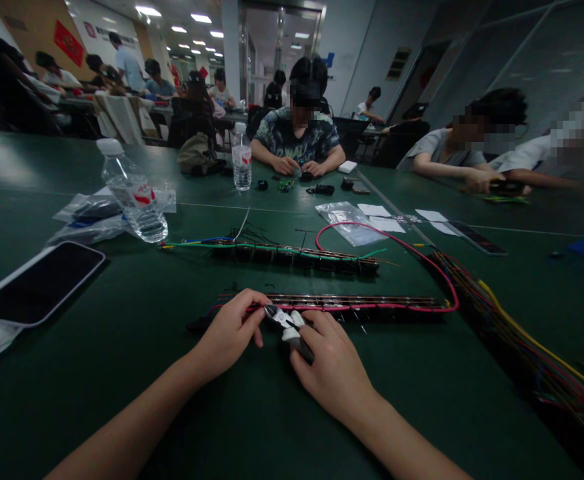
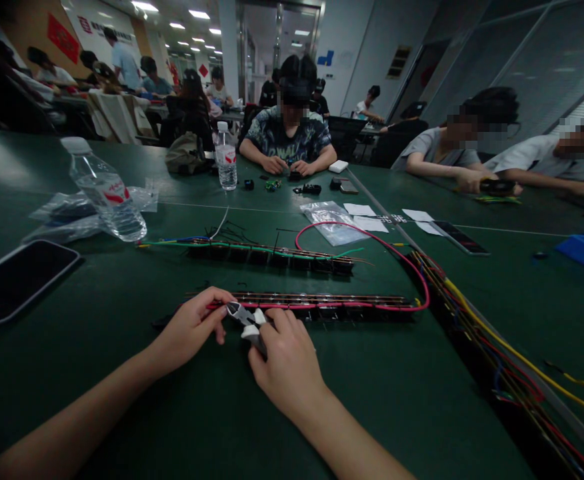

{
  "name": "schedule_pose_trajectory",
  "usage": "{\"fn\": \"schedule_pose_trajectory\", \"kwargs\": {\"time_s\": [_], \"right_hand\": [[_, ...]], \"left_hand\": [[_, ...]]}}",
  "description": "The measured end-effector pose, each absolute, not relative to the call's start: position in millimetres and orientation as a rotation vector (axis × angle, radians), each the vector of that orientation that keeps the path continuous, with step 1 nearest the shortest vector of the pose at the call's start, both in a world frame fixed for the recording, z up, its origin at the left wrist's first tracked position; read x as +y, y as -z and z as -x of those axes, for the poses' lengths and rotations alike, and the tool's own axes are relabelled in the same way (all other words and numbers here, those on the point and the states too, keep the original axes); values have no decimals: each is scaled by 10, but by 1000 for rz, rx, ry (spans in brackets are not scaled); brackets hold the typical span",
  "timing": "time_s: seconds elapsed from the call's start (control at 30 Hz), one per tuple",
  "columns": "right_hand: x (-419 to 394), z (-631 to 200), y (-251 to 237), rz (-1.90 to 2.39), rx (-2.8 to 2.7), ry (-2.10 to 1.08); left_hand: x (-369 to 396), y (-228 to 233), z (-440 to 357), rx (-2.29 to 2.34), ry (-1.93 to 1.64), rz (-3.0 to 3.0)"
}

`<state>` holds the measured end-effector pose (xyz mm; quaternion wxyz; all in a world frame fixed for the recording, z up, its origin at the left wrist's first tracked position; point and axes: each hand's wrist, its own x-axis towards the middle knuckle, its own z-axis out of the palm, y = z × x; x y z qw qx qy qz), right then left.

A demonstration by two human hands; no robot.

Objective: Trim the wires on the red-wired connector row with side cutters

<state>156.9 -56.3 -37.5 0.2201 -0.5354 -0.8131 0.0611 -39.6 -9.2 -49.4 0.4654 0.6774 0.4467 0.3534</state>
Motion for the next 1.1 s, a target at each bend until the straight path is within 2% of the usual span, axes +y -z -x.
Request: {"fn": "schedule_pose_trajectory", "kwargs": {"time_s": [1.1], "right_hand": [[-559,-1547,369,1491,-2288,-130]], "left_hand": [[-78,521,400,1093,-874,-1659]]}}
